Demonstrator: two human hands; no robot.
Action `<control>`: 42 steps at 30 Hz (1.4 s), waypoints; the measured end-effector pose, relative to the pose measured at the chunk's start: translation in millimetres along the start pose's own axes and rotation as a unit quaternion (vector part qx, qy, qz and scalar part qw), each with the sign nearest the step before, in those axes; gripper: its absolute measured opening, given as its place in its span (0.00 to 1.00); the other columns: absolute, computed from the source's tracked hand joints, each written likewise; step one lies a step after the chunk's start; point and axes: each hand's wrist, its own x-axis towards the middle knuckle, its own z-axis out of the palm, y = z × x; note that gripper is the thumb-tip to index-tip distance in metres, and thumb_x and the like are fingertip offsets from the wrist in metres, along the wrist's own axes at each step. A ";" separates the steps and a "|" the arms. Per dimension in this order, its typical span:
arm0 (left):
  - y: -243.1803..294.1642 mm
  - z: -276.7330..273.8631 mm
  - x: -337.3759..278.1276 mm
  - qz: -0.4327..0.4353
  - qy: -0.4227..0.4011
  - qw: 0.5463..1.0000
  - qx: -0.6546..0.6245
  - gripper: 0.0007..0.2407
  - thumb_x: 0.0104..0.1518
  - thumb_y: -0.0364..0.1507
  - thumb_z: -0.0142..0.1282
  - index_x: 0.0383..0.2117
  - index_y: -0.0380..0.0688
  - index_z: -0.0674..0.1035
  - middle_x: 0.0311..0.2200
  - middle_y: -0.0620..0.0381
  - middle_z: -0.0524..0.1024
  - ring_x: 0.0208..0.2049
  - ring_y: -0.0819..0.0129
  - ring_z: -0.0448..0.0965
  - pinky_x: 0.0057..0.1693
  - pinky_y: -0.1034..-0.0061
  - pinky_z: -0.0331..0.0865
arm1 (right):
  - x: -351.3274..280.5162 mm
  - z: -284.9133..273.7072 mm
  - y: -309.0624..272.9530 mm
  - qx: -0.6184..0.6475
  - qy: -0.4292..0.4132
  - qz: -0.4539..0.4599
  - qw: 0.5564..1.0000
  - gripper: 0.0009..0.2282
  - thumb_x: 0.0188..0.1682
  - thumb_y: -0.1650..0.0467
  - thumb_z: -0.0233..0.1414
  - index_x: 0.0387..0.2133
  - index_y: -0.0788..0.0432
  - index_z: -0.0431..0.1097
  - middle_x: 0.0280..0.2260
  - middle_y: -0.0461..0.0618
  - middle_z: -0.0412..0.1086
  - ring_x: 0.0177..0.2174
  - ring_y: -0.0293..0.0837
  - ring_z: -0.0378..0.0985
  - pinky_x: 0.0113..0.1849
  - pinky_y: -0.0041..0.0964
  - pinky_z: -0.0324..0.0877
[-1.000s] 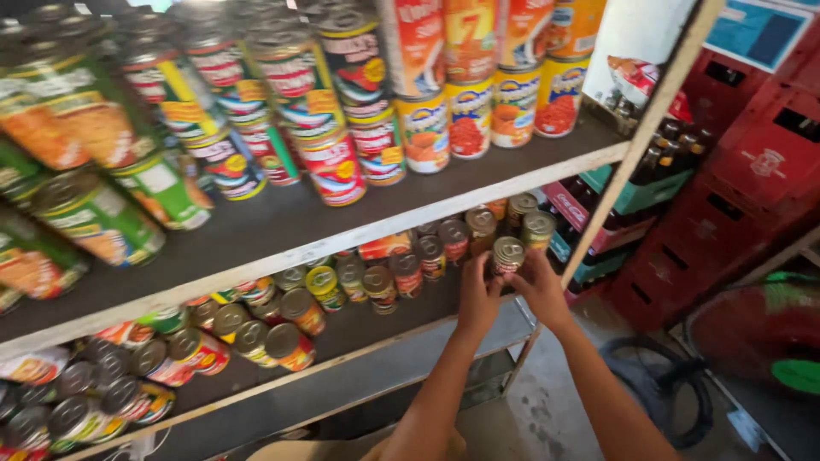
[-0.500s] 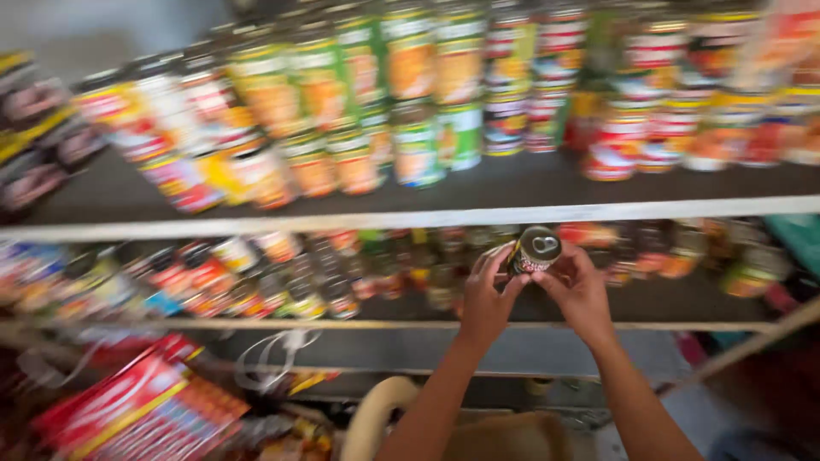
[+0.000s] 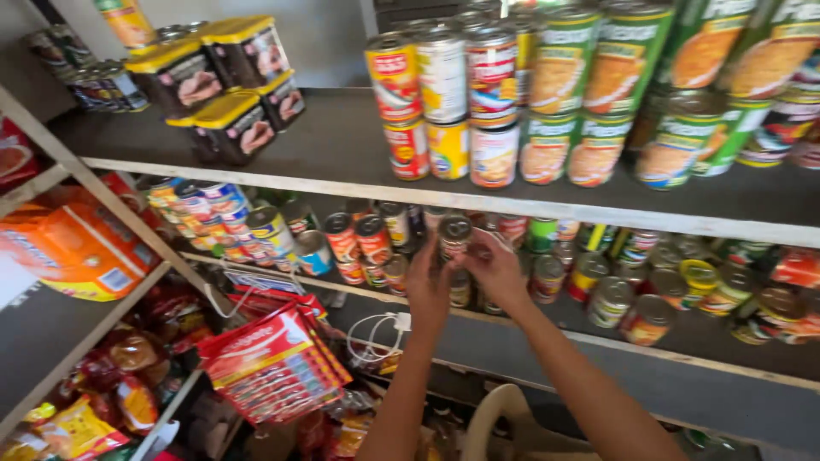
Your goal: The recorder is picking canned goods from a store shelf and placing them into a cardboard box.
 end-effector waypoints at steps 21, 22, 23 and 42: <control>-82.2 -2.0 26.2 -0.008 0.008 0.993 0.115 0.08 0.58 0.22 0.55 0.42 0.38 0.78 0.47 0.39 0.72 0.51 0.43 0.72 0.56 0.57 0.67 | 16.7 90.9 34.8 -0.095 0.069 -0.048 0.992 0.10 0.46 0.77 0.57 0.41 0.63 0.71 0.38 0.61 0.72 0.40 0.63 0.76 0.41 0.50 0.71; -79.7 -1.2 24.9 -0.009 0.005 0.994 0.113 0.08 0.58 0.22 0.55 0.42 0.38 0.78 0.47 0.39 0.72 0.51 0.43 0.72 0.56 0.57 0.67 | 13.5 84.3 31.0 -0.098 0.070 -0.045 0.992 0.10 0.46 0.77 0.57 0.41 0.63 0.71 0.38 0.61 0.72 0.40 0.63 0.76 0.41 0.50 0.71; -76.9 -0.4 24.2 -0.003 0.002 0.994 0.113 0.09 0.58 0.22 0.54 0.44 0.37 0.78 0.48 0.38 0.72 0.51 0.44 0.72 0.57 0.58 0.67 | 10.6 77.7 27.0 -0.084 0.060 -0.066 0.992 0.11 0.47 0.76 0.56 0.43 0.62 0.72 0.39 0.60 0.73 0.41 0.62 0.76 0.42 0.49 0.71; 176.5 290.1 -95.7 0.028 -0.237 0.945 -0.226 0.16 0.61 0.20 0.53 0.56 0.39 0.73 0.47 0.46 0.76 0.45 0.58 0.81 0.47 0.71 0.78 | -121.5 -334.7 21.8 -0.034 0.146 0.079 0.986 0.12 0.52 0.78 0.50 0.47 0.62 0.74 0.39 0.49 0.75 0.41 0.37 0.78 0.44 0.32 0.74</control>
